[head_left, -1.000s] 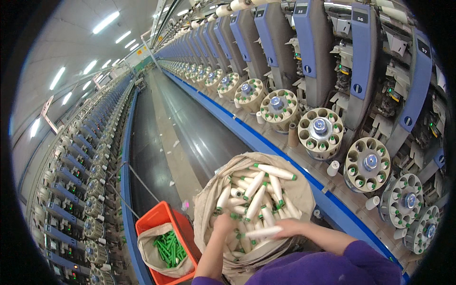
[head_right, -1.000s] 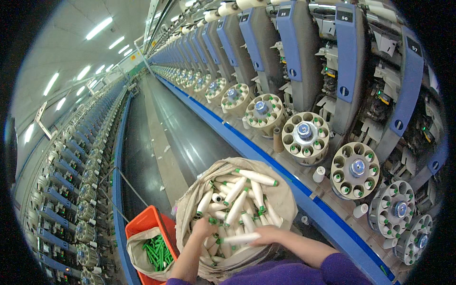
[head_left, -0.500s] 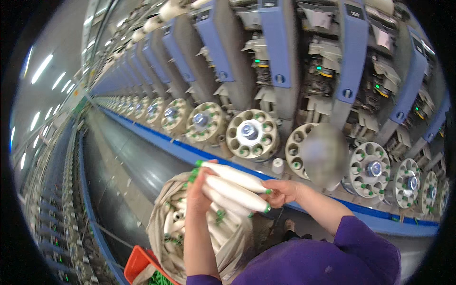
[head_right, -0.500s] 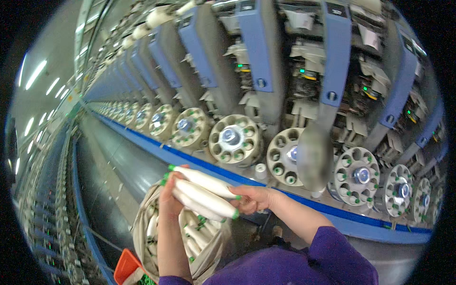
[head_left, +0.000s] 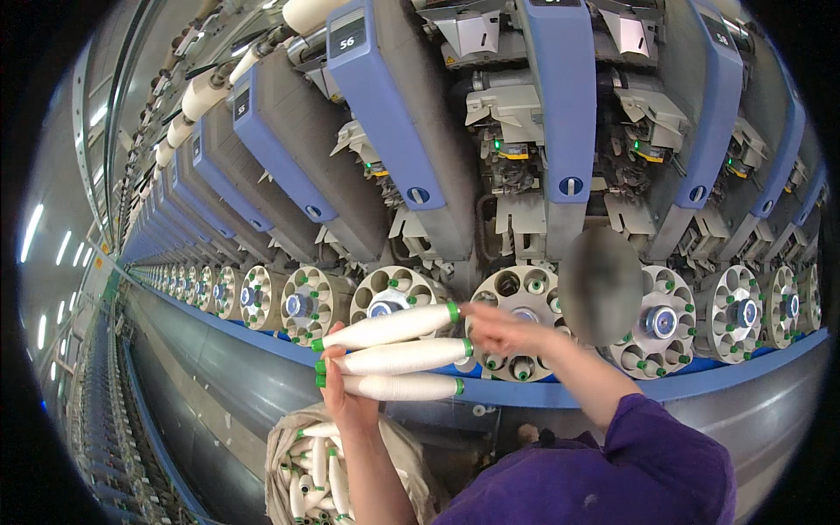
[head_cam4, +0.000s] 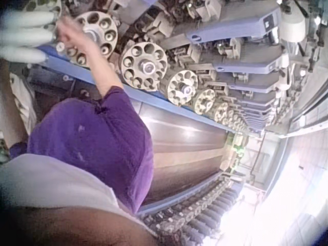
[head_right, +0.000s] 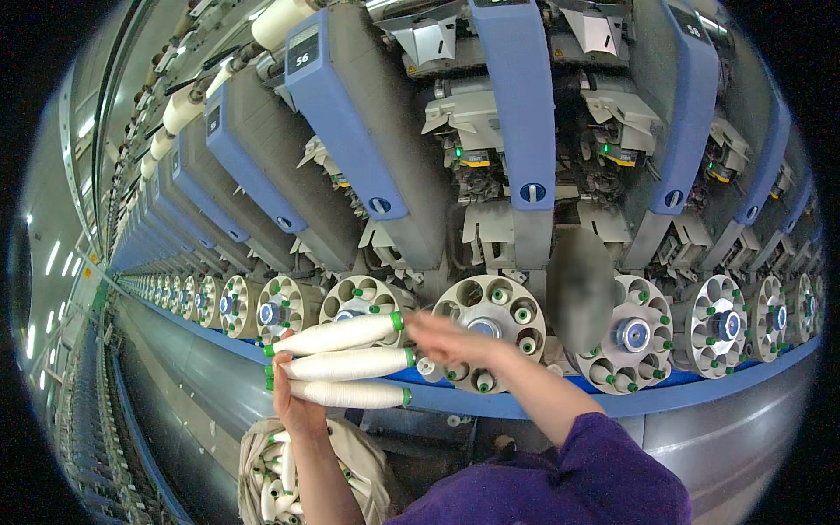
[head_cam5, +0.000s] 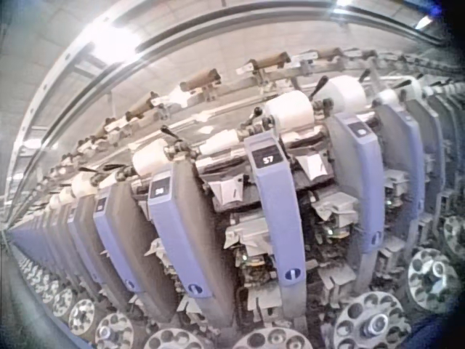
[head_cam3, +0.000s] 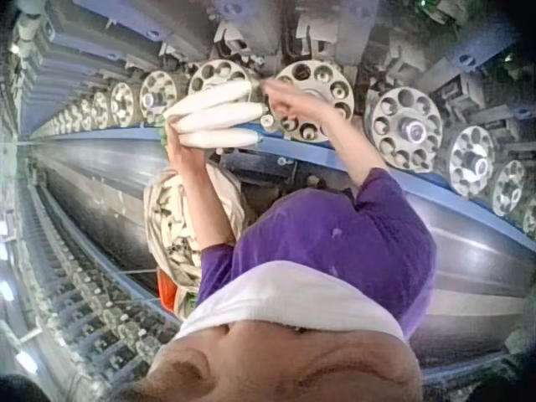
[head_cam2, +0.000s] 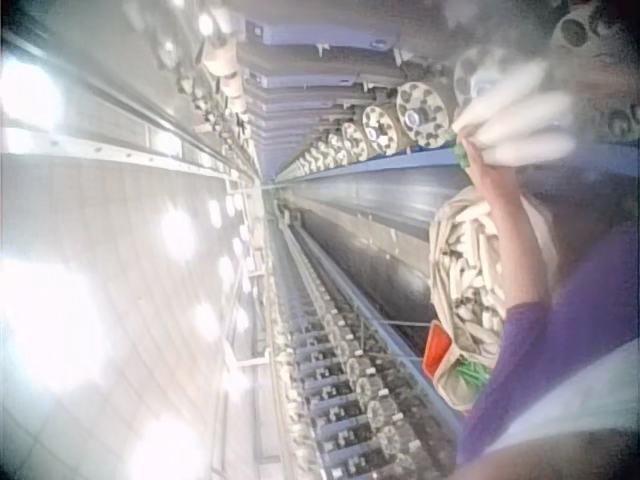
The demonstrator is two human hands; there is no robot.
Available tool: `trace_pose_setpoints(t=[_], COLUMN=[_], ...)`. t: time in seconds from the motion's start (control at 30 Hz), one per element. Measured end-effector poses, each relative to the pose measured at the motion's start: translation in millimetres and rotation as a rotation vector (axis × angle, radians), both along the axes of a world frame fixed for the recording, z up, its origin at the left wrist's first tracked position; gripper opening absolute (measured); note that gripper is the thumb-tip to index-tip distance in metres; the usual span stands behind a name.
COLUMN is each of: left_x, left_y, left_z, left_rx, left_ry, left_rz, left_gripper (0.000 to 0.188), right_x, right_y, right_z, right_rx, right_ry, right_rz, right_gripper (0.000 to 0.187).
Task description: The person repeatedly picks white thread spools from a cloth bag and places them into slots on rotating circular holders along a row of textile machines. The person walks along the aisle, refills the holders, and briefly touches a large thread roll on a machine before continuing.
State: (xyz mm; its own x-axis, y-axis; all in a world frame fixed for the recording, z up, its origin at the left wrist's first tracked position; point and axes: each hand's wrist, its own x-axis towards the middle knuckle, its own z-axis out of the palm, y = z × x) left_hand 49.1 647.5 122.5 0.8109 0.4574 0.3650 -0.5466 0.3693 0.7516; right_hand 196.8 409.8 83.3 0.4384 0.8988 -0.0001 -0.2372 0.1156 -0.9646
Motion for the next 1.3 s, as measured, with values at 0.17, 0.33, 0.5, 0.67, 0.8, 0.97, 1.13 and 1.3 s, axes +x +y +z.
trace_pose_setpoints(t=[0.17,0.33,0.5,0.67,0.8,0.97,1.13,1.3], left_x=[11,16,14,8,3,12,23,20], left_y=[10,25,40,61,71,61,57,54], left_z=[-11,-35,-56,-65,-63,-64,-65,-75], left_rx=[-0.063,-0.161,-0.231,-0.223,-0.206,-0.238,-0.286,-0.303], left_ry=[0.006,0.02,0.092,0.101,0.09,0.084,0.085,0.106], left_rz=[-0.038,-0.069,-0.045,-0.047,-0.124,-0.223,-0.309,-0.287], left_gripper=[0.023,0.025,0.025,0.026,0.028,0.03,0.03,0.03], right_x=[-20,-38,-34,-15,24,18,-22,-26], right_y=[27,44,64,9,-73,-53,24,15], right_z=[-24,-27,-62,-103,-72,-35,-55,-48], right_rx=[0.077,0.146,-0.014,-0.254,0.334,0.307,-0.114,-0.106], right_ry=[0.323,0.269,-0.252,-0.096,0.694,0.339,0.288,0.134], right_rz=[0.13,-0.384,-0.626,-0.468,-1.085,-1.152,-0.072,-0.073], right_gripper=[0.04,0.023,0.018,0.03,0.028,0.028,0.032,0.028])
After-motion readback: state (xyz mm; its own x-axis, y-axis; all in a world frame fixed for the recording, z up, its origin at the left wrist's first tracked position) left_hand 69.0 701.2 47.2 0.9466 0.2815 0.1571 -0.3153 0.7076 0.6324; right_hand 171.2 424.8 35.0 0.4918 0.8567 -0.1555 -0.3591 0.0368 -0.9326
